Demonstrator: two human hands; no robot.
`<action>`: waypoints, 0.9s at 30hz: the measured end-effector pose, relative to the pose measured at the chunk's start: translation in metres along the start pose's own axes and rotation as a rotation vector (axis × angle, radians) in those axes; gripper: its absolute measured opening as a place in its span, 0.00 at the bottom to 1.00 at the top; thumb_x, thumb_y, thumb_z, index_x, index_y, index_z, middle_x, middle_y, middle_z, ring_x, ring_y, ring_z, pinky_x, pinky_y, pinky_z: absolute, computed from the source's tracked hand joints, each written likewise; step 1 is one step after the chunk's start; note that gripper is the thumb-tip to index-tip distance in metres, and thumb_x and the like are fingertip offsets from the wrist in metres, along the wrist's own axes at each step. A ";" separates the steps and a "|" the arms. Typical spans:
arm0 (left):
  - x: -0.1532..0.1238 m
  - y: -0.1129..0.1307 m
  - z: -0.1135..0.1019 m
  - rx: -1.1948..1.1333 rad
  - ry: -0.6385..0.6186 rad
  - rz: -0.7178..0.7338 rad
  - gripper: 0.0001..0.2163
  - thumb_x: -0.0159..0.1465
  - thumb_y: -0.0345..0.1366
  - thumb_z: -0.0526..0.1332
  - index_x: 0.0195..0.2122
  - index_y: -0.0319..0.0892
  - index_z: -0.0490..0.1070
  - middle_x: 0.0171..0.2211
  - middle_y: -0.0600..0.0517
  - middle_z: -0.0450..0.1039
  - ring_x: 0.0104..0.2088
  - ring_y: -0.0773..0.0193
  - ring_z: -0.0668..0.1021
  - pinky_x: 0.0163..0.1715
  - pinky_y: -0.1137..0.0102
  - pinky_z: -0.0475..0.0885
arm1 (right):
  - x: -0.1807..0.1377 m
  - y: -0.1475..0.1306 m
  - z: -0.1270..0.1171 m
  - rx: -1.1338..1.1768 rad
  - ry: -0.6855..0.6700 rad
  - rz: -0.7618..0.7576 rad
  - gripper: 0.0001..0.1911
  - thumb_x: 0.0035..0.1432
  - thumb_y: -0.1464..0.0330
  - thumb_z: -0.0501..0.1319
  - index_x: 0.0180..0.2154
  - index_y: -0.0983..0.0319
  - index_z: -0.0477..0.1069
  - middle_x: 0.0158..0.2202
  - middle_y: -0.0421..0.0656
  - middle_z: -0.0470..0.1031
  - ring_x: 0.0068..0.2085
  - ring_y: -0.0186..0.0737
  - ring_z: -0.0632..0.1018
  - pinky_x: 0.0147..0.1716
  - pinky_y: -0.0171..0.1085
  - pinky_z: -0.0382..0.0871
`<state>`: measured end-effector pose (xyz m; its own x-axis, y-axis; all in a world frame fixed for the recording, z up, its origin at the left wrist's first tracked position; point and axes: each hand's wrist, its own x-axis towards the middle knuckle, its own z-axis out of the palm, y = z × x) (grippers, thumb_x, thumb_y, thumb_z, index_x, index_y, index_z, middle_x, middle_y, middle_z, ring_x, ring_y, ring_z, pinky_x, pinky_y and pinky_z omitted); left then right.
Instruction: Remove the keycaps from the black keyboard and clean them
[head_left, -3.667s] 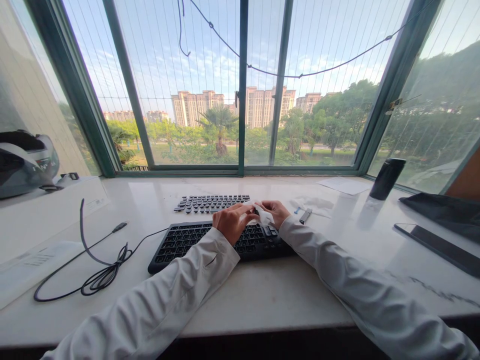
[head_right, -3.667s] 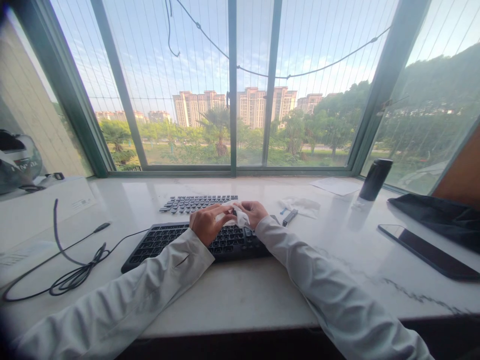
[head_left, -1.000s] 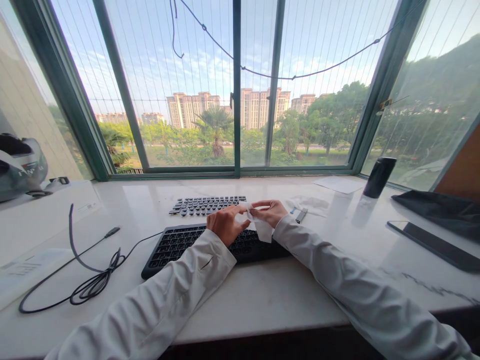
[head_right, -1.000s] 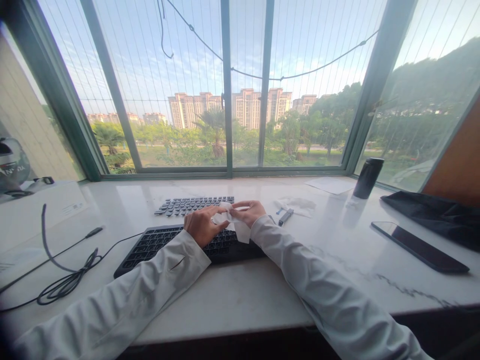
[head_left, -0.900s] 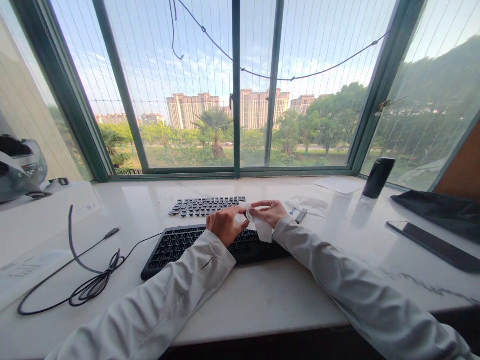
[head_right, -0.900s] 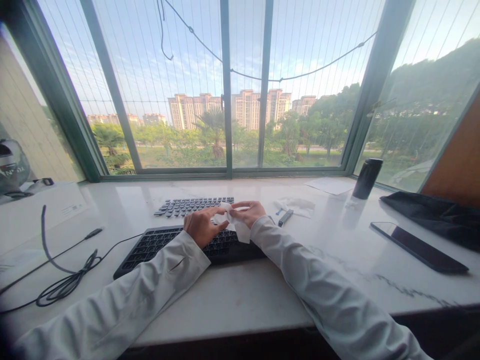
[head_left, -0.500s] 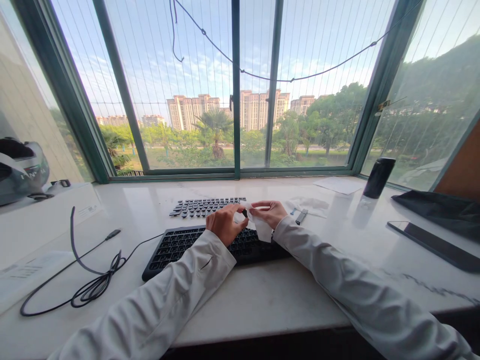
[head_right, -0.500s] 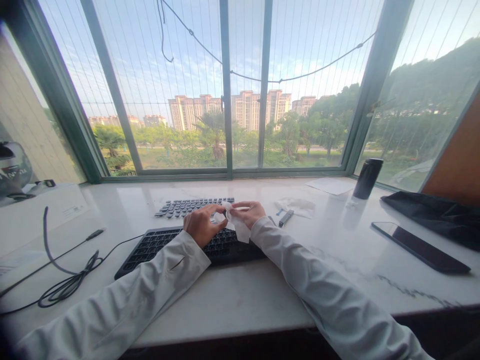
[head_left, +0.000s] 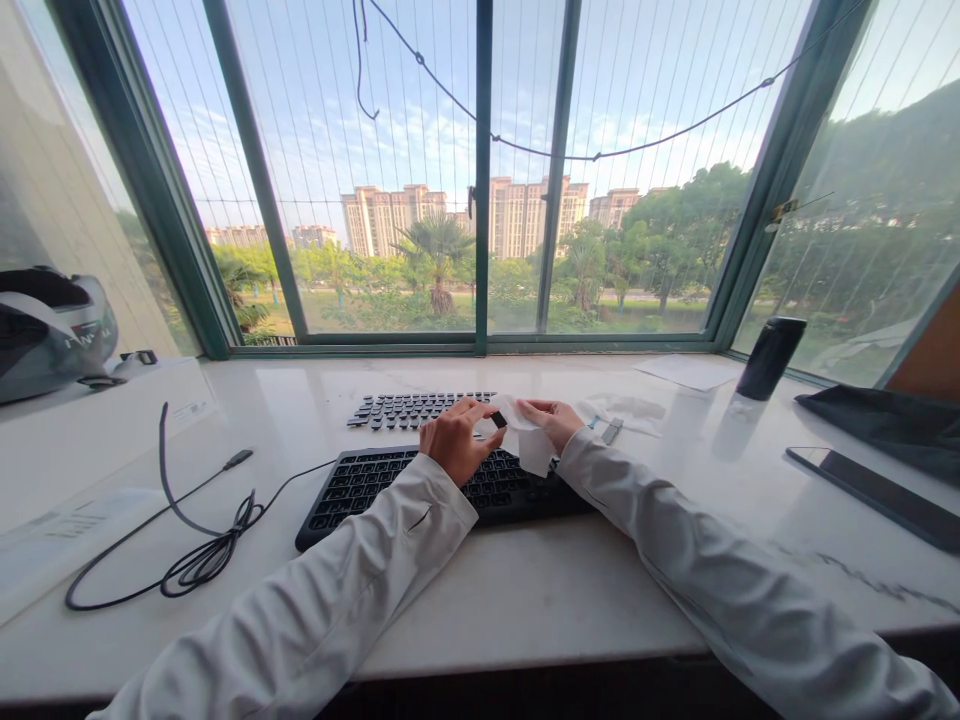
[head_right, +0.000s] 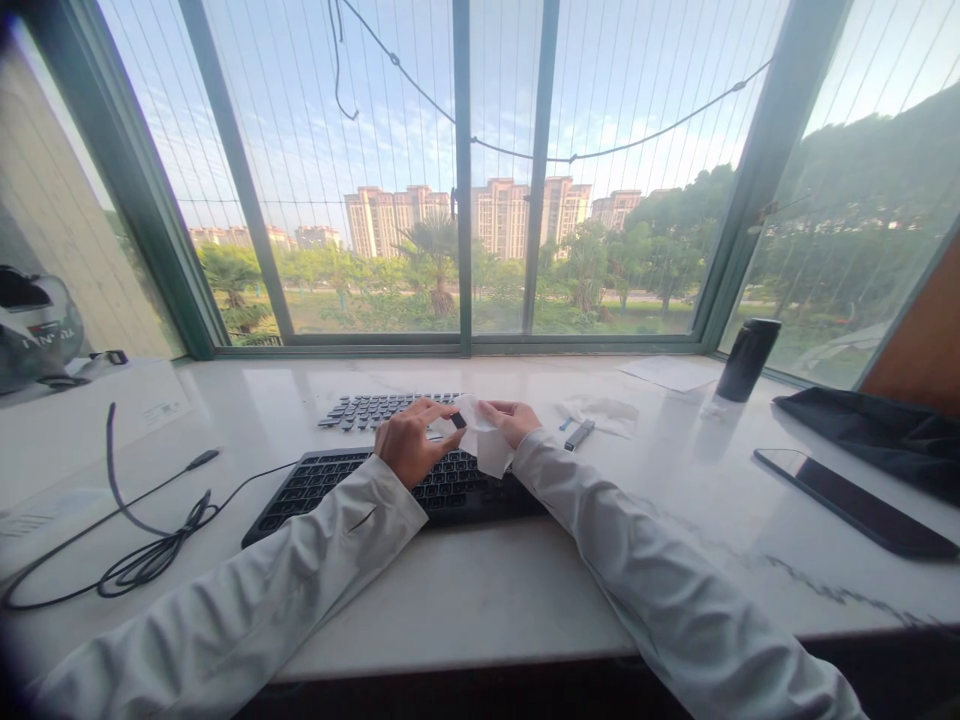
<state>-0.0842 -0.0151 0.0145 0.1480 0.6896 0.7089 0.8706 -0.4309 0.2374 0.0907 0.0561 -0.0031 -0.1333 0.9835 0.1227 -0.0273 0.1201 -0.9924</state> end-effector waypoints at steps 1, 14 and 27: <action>0.000 -0.001 0.000 -0.004 -0.008 0.008 0.13 0.58 0.48 0.59 0.42 0.53 0.73 0.39 0.57 0.75 0.37 0.65 0.77 0.30 0.73 0.67 | -0.001 0.000 0.002 0.011 -0.045 0.000 0.24 0.40 0.56 0.69 0.37 0.66 0.77 0.31 0.48 0.79 0.28 0.40 0.77 0.26 0.35 0.70; -0.002 -0.003 0.001 -0.042 -0.068 0.019 0.09 0.57 0.46 0.61 0.35 0.53 0.76 0.37 0.60 0.76 0.36 0.67 0.77 0.29 0.74 0.64 | -0.015 -0.007 0.008 0.034 -0.341 0.102 0.28 0.34 0.60 0.72 0.39 0.65 0.75 0.31 0.45 0.79 0.31 0.38 0.78 0.35 0.35 0.70; -0.001 -0.001 0.000 -0.063 -0.051 0.026 0.12 0.54 0.50 0.62 0.36 0.52 0.74 0.39 0.60 0.76 0.39 0.67 0.77 0.32 0.74 0.64 | -0.013 -0.018 -0.007 0.011 -0.513 0.095 0.28 0.37 0.62 0.72 0.42 0.67 0.74 0.33 0.47 0.79 0.30 0.36 0.78 0.29 0.32 0.69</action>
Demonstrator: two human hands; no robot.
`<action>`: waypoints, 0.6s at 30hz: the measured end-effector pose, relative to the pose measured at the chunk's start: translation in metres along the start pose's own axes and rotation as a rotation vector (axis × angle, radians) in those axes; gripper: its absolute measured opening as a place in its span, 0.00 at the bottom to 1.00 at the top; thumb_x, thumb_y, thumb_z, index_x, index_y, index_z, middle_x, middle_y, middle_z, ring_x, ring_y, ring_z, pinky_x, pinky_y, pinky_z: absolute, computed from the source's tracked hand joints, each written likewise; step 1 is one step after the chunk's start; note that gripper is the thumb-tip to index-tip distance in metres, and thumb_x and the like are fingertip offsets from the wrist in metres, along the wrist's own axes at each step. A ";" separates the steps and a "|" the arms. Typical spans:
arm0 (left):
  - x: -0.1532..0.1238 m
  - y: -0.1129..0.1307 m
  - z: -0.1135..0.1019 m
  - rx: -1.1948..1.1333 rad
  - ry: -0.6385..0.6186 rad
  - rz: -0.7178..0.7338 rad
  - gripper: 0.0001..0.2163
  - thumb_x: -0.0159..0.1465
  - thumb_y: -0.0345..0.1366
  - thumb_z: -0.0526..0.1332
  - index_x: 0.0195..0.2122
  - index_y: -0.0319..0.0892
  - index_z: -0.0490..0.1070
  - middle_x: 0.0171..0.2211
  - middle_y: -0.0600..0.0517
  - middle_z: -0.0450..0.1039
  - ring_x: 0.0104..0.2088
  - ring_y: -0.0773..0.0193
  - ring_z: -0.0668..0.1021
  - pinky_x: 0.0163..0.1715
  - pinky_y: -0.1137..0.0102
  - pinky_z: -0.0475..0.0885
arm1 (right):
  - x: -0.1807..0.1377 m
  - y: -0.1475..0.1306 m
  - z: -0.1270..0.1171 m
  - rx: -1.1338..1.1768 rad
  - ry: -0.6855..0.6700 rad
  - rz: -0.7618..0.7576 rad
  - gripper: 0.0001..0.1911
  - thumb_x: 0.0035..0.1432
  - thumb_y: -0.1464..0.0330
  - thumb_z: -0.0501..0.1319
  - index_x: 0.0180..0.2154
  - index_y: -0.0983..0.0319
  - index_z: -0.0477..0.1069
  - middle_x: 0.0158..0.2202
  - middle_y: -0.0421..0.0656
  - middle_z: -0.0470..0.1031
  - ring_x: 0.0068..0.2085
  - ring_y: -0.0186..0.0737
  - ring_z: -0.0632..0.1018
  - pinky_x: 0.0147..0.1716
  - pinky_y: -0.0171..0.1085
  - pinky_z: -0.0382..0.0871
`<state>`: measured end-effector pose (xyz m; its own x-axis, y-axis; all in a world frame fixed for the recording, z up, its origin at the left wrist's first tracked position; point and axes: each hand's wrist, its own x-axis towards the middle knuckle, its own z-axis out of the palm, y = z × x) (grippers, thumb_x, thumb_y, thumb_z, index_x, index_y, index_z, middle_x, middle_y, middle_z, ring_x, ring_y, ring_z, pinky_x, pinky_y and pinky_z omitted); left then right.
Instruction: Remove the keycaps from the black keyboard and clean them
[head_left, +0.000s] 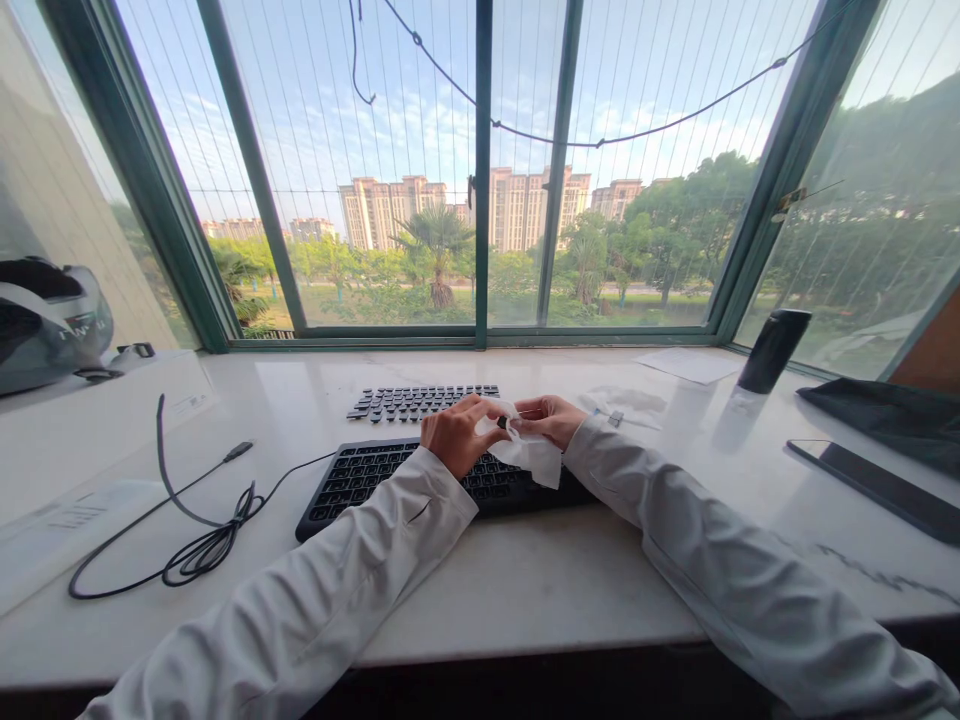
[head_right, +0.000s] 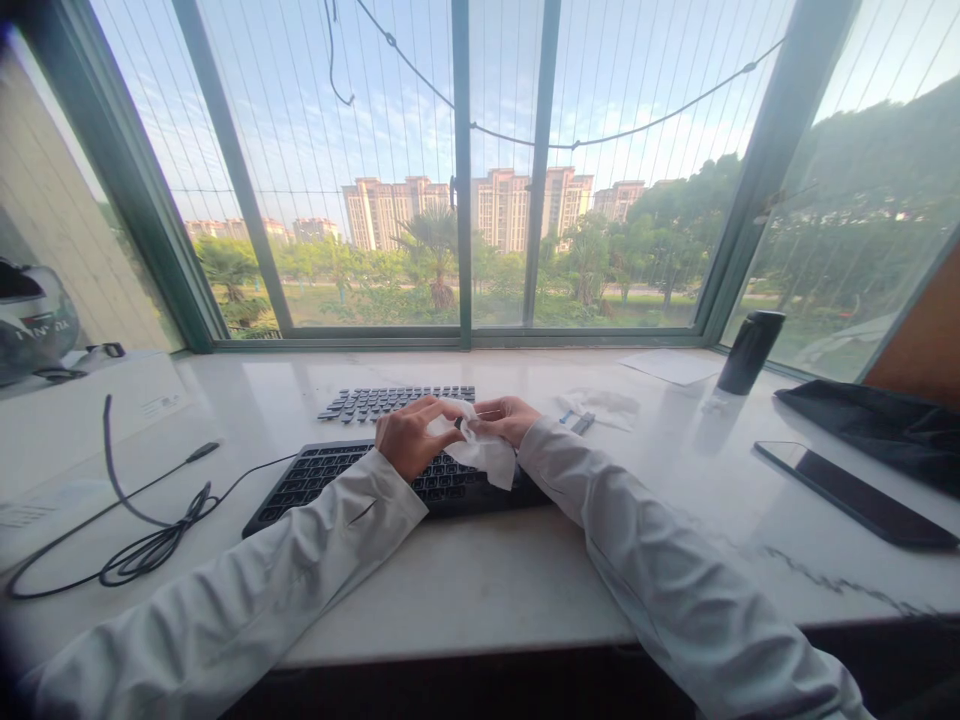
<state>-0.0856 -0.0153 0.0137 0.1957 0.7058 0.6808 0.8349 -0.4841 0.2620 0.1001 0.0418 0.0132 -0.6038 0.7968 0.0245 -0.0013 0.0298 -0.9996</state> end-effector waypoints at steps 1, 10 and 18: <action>0.000 0.000 0.000 -0.005 0.007 0.002 0.12 0.55 0.50 0.62 0.36 0.52 0.74 0.39 0.59 0.76 0.39 0.66 0.77 0.32 0.74 0.64 | 0.000 -0.001 -0.002 -0.035 0.032 -0.006 0.28 0.38 0.61 0.71 0.42 0.67 0.74 0.34 0.47 0.79 0.31 0.37 0.78 0.29 0.33 0.70; 0.010 -0.010 0.001 -0.138 -0.051 -0.086 0.09 0.54 0.46 0.64 0.33 0.49 0.74 0.33 0.59 0.78 0.34 0.64 0.77 0.37 0.71 0.66 | -0.008 -0.013 -0.056 -1.261 0.795 -0.305 0.14 0.57 0.67 0.55 0.44 0.57 0.74 0.38 0.44 0.79 0.42 0.44 0.77 0.43 0.39 0.67; 0.018 -0.016 -0.002 -0.319 -0.358 -0.298 0.11 0.52 0.46 0.63 0.31 0.47 0.77 0.27 0.56 0.78 0.33 0.63 0.78 0.39 0.68 0.68 | -0.007 0.001 -0.070 -1.478 0.762 0.011 0.29 0.54 0.57 0.59 0.55 0.62 0.63 0.48 0.51 0.74 0.49 0.49 0.74 0.48 0.44 0.64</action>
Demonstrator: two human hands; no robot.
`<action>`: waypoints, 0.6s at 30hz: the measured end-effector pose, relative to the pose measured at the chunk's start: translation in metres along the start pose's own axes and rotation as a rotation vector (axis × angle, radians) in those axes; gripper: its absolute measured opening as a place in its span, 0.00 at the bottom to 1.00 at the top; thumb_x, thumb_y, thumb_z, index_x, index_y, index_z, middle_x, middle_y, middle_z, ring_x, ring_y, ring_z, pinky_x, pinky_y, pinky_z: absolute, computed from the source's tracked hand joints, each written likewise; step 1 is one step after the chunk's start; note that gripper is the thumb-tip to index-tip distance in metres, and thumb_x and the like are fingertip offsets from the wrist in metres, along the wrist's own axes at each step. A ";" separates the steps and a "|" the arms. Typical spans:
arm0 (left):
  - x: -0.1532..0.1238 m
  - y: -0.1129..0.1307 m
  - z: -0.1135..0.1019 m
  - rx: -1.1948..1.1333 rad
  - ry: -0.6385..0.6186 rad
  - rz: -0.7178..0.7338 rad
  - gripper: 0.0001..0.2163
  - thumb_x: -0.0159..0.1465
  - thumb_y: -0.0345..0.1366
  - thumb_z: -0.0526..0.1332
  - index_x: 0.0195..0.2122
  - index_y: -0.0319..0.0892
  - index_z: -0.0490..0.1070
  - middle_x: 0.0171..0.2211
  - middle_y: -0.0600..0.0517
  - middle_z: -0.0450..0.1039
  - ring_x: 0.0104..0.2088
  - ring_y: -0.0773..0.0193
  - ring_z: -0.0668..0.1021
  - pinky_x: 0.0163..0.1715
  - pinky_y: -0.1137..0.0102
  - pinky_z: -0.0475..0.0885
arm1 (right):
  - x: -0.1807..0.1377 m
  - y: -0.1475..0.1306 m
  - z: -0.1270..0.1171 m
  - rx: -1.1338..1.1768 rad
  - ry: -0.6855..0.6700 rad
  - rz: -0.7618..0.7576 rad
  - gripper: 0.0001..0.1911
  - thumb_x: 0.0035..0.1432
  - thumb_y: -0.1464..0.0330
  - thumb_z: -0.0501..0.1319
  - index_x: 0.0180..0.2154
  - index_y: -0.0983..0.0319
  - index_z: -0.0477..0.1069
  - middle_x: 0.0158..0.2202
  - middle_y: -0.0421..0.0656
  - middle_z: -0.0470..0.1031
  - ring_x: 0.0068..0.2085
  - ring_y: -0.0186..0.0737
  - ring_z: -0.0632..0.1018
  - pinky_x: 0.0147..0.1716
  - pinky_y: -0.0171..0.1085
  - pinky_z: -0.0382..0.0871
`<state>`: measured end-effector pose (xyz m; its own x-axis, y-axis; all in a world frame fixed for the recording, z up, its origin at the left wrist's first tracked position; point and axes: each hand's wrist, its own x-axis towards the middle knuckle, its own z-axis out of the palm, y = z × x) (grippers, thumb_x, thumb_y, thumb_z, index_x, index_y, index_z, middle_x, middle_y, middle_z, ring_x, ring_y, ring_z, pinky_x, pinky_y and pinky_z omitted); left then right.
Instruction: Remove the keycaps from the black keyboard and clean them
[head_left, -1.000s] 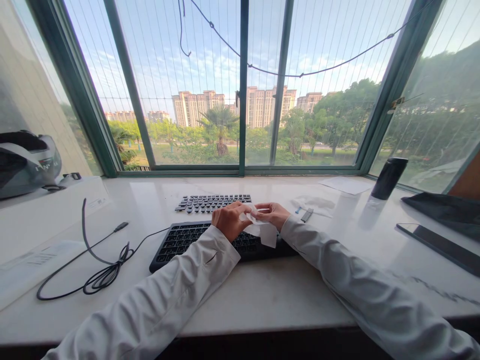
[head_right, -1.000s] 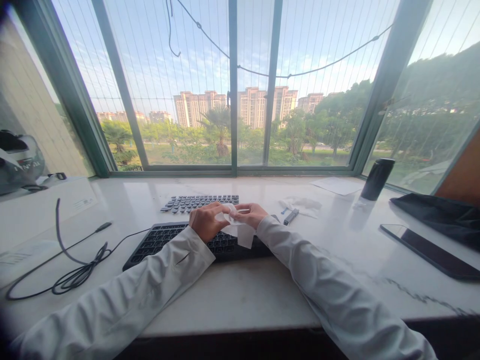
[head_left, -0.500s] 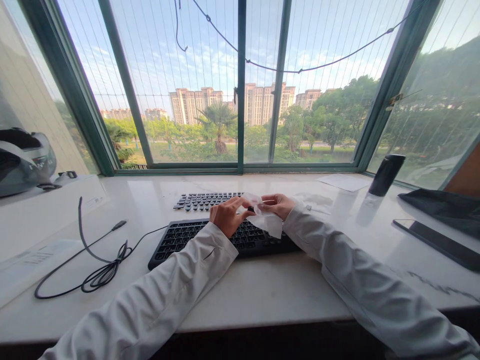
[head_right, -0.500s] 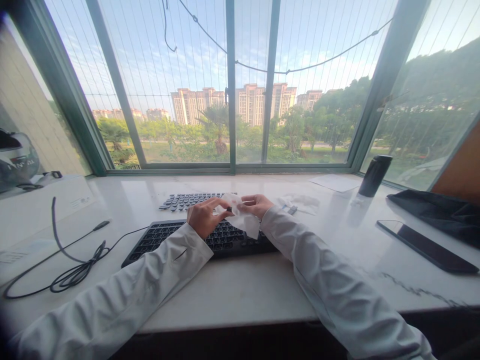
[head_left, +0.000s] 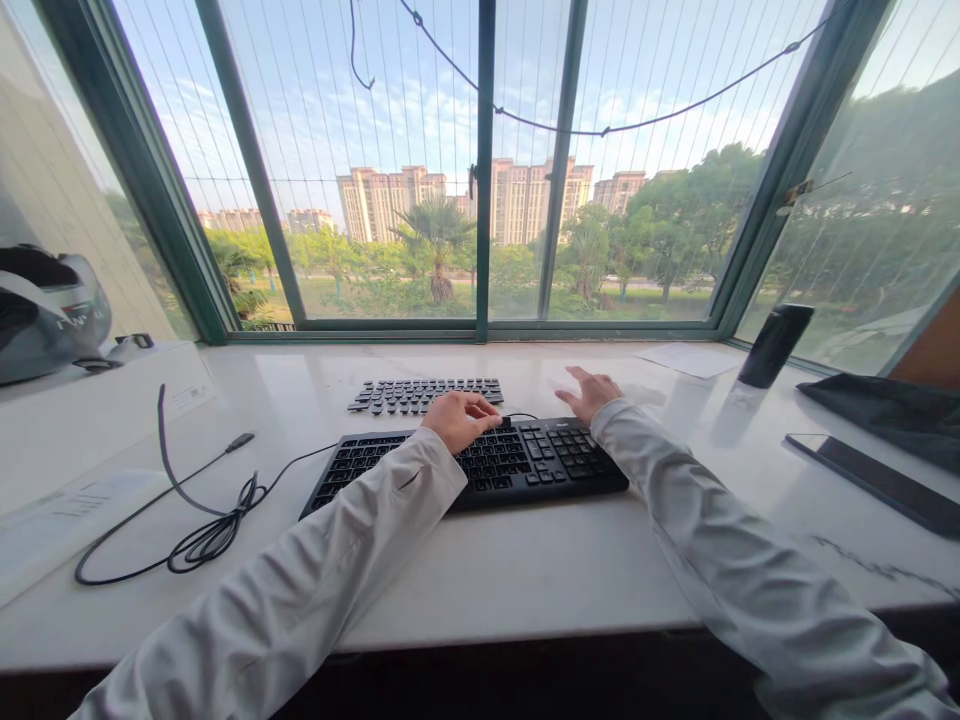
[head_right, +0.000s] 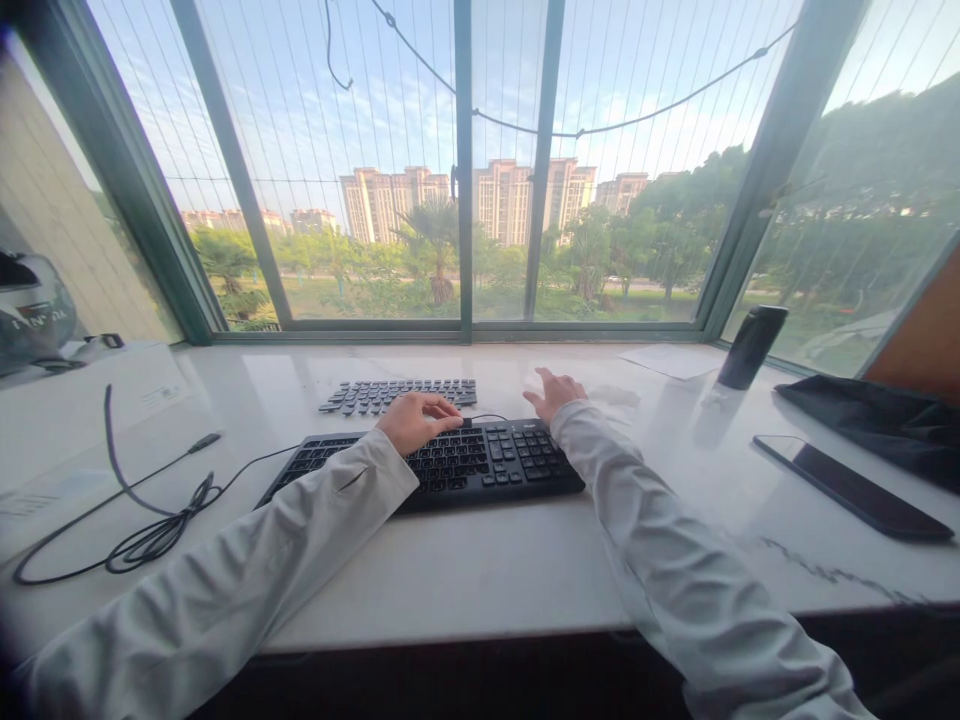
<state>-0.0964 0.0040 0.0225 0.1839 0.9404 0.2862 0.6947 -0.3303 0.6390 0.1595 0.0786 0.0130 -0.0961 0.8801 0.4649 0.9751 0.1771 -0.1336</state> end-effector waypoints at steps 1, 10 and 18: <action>0.001 0.000 -0.002 -0.028 -0.045 -0.035 0.12 0.51 0.46 0.63 0.31 0.46 0.77 0.27 0.55 0.78 0.33 0.62 0.78 0.39 0.68 0.69 | -0.002 -0.005 -0.003 0.029 0.031 -0.025 0.30 0.54 0.56 0.58 0.56 0.63 0.62 0.48 0.51 0.74 0.48 0.49 0.74 0.48 0.44 0.64; 0.003 0.006 -0.020 -0.209 -0.305 -0.169 0.19 0.49 0.49 0.64 0.37 0.43 0.78 0.33 0.52 0.79 0.28 0.67 0.72 0.21 0.75 0.61 | -0.028 -0.056 -0.038 0.472 -0.128 -0.543 0.19 0.48 0.52 0.63 0.38 0.56 0.77 0.27 0.39 0.78 0.31 0.37 0.77 0.36 0.34 0.64; 0.006 0.000 -0.020 -0.258 -0.387 -0.197 0.22 0.46 0.52 0.65 0.39 0.45 0.78 0.32 0.52 0.78 0.15 0.77 0.55 0.16 0.74 0.51 | -0.034 -0.062 -0.029 0.498 -0.153 -0.555 0.16 0.46 0.54 0.65 0.34 0.57 0.79 0.22 0.39 0.75 0.25 0.32 0.72 0.30 0.31 0.61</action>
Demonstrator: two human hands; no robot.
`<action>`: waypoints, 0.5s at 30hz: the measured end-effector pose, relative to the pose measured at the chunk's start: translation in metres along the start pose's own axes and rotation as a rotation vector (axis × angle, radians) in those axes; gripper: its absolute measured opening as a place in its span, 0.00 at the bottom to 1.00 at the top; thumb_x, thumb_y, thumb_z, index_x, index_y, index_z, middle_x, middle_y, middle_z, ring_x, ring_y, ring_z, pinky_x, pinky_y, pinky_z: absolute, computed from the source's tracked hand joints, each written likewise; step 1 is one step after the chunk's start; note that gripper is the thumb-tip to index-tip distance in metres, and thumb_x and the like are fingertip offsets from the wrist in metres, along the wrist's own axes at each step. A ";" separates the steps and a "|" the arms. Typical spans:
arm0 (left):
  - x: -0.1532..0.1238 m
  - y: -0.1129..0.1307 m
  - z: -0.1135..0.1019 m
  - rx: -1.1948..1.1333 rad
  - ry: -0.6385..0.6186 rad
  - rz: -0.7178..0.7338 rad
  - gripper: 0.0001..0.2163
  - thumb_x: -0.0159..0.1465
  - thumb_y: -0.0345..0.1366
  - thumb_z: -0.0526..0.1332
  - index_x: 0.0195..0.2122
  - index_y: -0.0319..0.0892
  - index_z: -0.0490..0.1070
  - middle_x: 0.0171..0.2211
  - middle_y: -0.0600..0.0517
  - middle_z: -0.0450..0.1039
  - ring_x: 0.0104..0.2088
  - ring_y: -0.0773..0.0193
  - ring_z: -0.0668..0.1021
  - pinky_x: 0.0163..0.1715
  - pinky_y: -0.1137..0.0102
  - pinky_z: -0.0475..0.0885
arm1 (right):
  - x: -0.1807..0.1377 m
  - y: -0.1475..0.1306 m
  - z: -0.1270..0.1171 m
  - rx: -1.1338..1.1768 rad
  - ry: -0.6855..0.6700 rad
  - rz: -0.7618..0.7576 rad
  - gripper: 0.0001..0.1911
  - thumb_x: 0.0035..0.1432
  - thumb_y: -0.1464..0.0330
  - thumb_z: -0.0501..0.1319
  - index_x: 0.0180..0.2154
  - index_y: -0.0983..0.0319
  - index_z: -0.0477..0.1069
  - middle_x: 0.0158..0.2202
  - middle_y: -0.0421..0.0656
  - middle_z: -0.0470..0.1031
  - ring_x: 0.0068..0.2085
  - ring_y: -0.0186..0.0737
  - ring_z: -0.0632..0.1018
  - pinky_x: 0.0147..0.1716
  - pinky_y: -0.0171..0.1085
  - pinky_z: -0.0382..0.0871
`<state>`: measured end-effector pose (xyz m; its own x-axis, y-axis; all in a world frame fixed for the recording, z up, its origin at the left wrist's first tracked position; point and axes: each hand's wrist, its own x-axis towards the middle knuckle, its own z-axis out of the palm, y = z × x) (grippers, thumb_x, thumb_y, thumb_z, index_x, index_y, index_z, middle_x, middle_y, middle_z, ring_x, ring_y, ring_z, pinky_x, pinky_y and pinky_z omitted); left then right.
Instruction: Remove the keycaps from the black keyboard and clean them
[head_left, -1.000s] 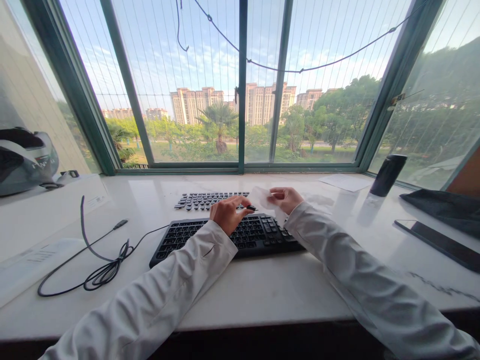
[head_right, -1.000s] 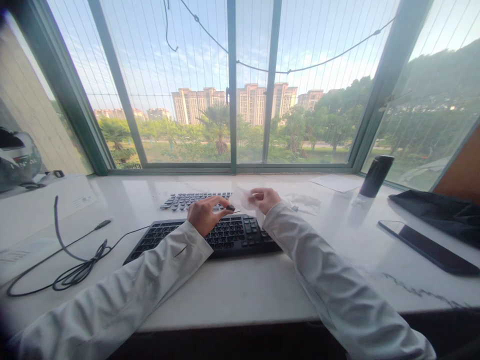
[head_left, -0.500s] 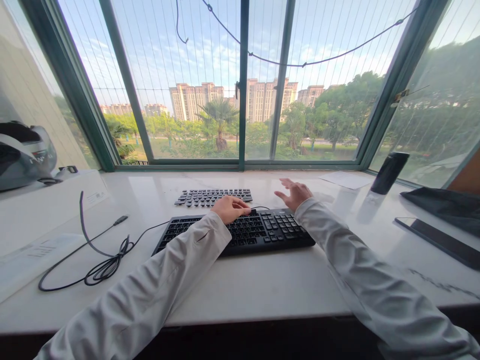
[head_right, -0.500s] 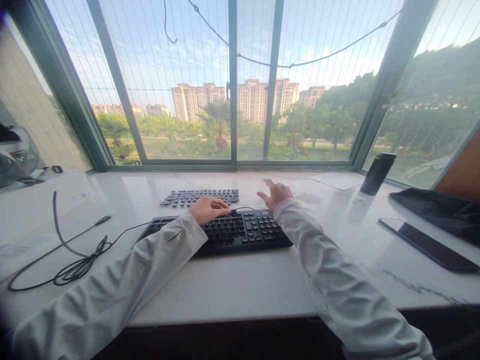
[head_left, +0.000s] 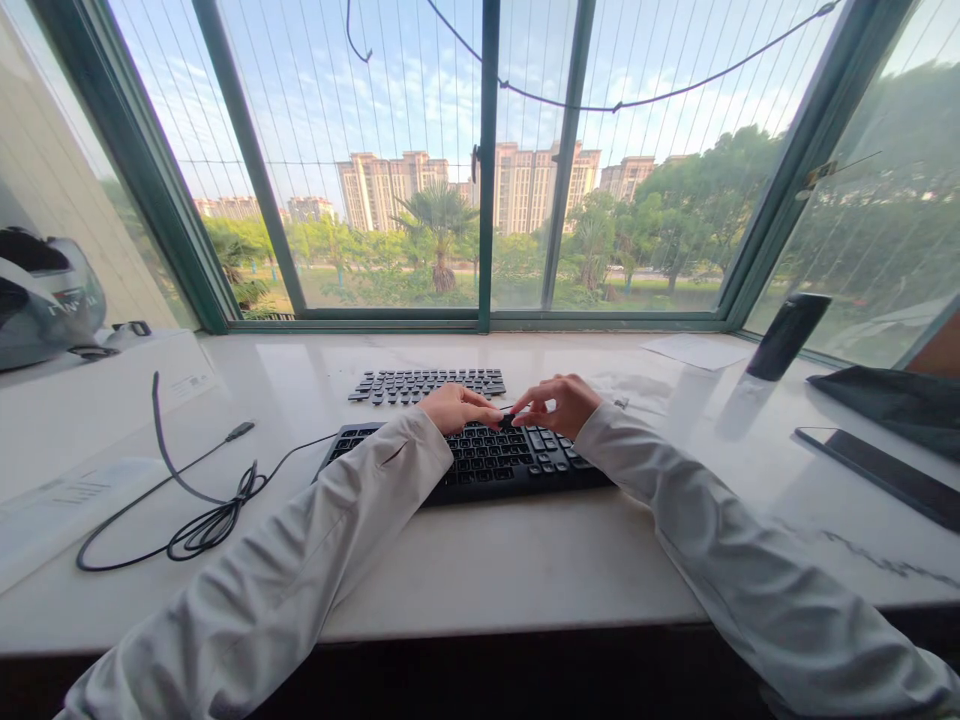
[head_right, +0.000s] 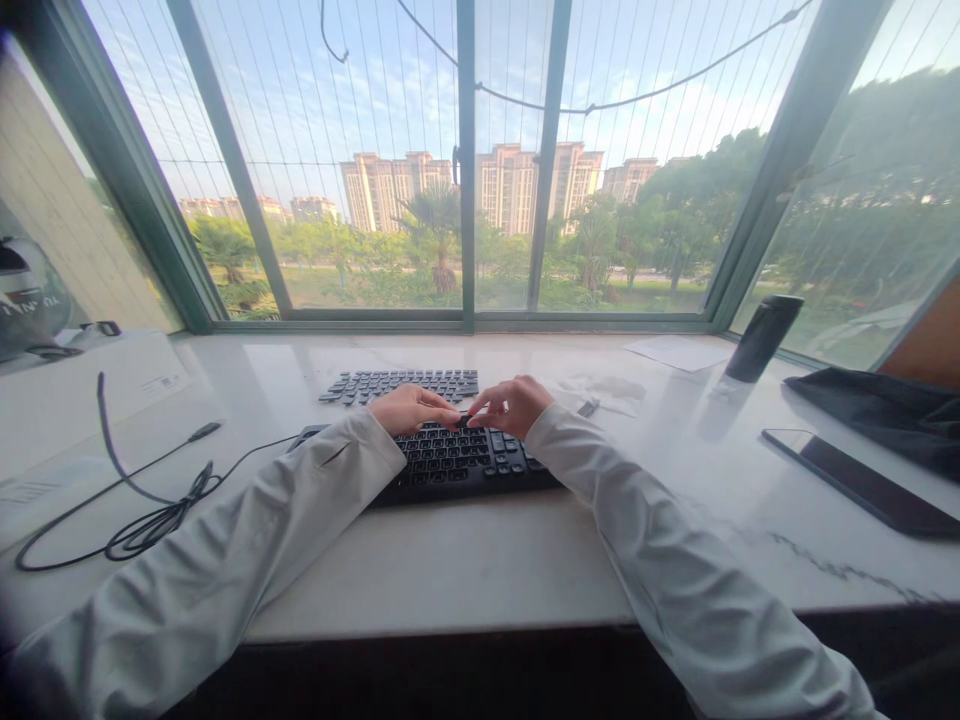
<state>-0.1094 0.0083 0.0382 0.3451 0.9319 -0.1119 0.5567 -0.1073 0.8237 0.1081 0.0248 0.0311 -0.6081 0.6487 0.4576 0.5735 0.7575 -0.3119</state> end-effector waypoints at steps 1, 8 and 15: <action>0.001 -0.001 0.000 -0.012 -0.023 -0.014 0.23 0.46 0.52 0.65 0.40 0.45 0.78 0.33 0.52 0.78 0.15 0.77 0.55 0.16 0.73 0.50 | 0.000 -0.001 -0.001 0.004 -0.010 0.000 0.16 0.46 0.54 0.65 0.33 0.57 0.79 0.22 0.39 0.75 0.24 0.31 0.72 0.30 0.31 0.61; 0.002 -0.003 0.002 0.026 -0.074 0.038 0.22 0.48 0.51 0.65 0.41 0.46 0.77 0.31 0.53 0.79 0.15 0.76 0.61 0.17 0.74 0.56 | -0.001 -0.003 -0.002 0.013 -0.140 -0.021 0.16 0.50 0.55 0.62 0.34 0.58 0.78 0.19 0.38 0.76 0.22 0.30 0.71 0.30 0.31 0.61; -0.007 0.004 0.003 0.105 -0.103 0.154 0.20 0.45 0.48 0.68 0.38 0.44 0.78 0.29 0.51 0.79 0.38 0.60 0.78 0.41 0.70 0.69 | -0.003 -0.007 -0.003 0.106 -0.265 0.073 0.18 0.50 0.54 0.62 0.36 0.60 0.78 0.17 0.38 0.75 0.19 0.29 0.70 0.22 0.29 0.59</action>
<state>-0.1078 0.0003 0.0404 0.5048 0.8618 -0.0504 0.5654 -0.2860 0.7736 0.1077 0.0173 0.0342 -0.6974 0.6877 0.2017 0.5690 0.7025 -0.4274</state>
